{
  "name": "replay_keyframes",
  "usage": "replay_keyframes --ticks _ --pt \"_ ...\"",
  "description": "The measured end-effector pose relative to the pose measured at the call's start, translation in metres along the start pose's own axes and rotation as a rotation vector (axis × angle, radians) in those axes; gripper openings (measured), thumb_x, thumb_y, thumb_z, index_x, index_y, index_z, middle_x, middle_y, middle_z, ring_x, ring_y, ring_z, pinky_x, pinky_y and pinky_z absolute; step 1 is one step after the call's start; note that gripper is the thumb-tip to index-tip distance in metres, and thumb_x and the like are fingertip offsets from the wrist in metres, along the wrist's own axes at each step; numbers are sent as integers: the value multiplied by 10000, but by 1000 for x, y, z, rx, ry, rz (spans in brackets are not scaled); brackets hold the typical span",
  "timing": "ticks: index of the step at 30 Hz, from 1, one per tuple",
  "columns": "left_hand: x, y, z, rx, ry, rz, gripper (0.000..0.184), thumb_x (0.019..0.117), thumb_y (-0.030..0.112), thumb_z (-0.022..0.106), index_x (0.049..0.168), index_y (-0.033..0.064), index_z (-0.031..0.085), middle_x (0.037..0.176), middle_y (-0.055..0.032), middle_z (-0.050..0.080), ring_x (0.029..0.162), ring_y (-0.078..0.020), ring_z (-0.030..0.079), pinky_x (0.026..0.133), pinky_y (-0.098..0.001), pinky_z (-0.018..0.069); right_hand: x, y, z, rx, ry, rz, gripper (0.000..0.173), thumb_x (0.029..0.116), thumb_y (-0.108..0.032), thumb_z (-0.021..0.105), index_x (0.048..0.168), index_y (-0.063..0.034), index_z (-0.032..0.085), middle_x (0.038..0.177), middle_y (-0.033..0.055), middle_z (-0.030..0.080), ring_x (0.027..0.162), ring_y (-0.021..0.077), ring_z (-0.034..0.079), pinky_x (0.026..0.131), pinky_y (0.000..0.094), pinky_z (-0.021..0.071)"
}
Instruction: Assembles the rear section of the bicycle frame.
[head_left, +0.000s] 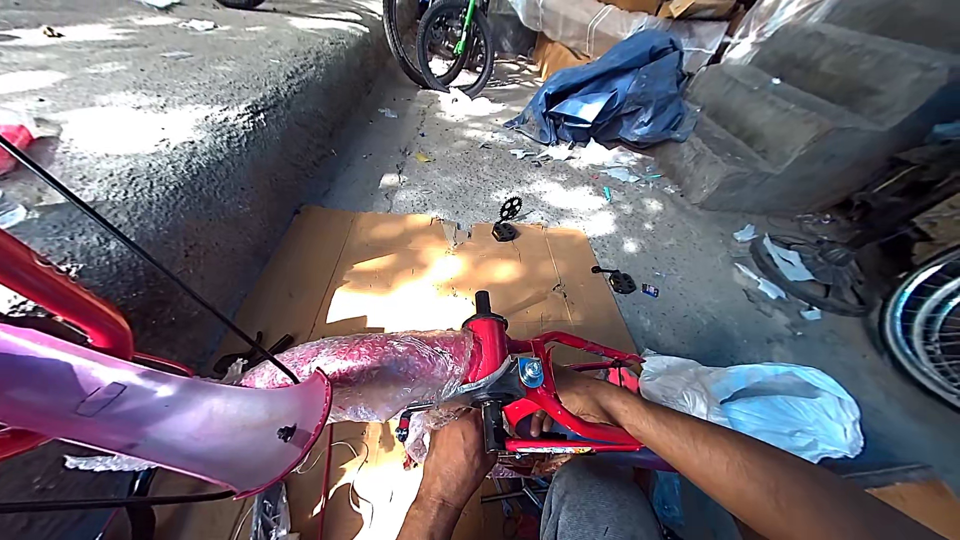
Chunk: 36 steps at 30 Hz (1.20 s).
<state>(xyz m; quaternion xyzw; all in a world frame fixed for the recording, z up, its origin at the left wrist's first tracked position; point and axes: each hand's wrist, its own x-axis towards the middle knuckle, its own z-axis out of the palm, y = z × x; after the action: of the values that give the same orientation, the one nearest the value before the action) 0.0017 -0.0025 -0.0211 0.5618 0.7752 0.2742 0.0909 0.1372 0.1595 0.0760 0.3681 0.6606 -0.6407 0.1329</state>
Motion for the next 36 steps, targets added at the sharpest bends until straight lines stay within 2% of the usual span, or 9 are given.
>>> replay_keyframes --ticks 4,9,13,17,26,29,31,33,36 --pt "0 1 -2 -17 -30 -28 306 942 371 569 1093 168 740 1025 -14 746 991 -182 723 861 -455 592 1 -1 0 45 -22 91 58 995 -111 592 1043 -89 614 746 46 695 626 128 684 597 251 558" --pt "3 11 -6 -67 -113 -171 335 925 360 577 1140 150 726 1071 -39 745 1025 -220 720 881 -512 575 -1 -3 2 50 14 65 48 968 -57 609 1003 -78 635 741 40 686 626 123 676 599 250 560" --pt "2 9 -5 -89 -85 -162 355 902 360 582 1149 151 728 1071 -36 750 1027 -214 723 880 -510 577 0 -1 1 48 9 12 87 931 -21 614 996 -75 633 767 41 683 632 123 672 609 258 567" --pt "2 7 -4 -96 -85 -145 355 932 367 560 1156 152 731 1072 -42 753 1030 -216 724 891 -509 575 4 4 -1 34 5 3 95 913 -7 609 976 -74 629 754 43 684 622 125 673 602 263 567" --pt "1 11 1 -90 3 -174 336 886 337 627 1122 134 754 1077 -54 760 1064 -231 718 931 -518 560 5 6 -1 -9 17 -54 46 912 -59 640 950 -85 643 762 25 684 630 118 674 618 272 579" --pt "1 6 5 -106 20 -147 366 861 383 626 1131 163 742 1102 -16 748 1101 -181 697 965 -497 554 7 7 -2 -25 15 -51 54 896 -72 659 947 -89 650 768 27 685 633 117 672 618 272 578" --pt "1 3 5 -120 10 -125 345 890 374 601 1129 168 739 1113 -11 745 1116 -173 689 988 -484 544 9 8 -3 -30 14 -50 48 885 -78 667 927 -91 649 748 24 684 619 116 669 611 274 579" --pt "1 4 4 -124 -13 -145 319 903 351 600 1111 156 743 1091 -21 749 1093 -193 699 970 -495 547 7 5 -2 -35 7 -55 51 891 -72 669 935 -89 649 748 23 681 620 112 664 608 265 570" --pt "1 6 6 -140 2 -198 255 889 329 622 1032 159 745 1005 -19 754 1004 -210 721 887 -516 568 4 2 0 -42 6 -72 39 915 -70 664 943 -90 647 751 13 673 622 104 660 606 252 568"
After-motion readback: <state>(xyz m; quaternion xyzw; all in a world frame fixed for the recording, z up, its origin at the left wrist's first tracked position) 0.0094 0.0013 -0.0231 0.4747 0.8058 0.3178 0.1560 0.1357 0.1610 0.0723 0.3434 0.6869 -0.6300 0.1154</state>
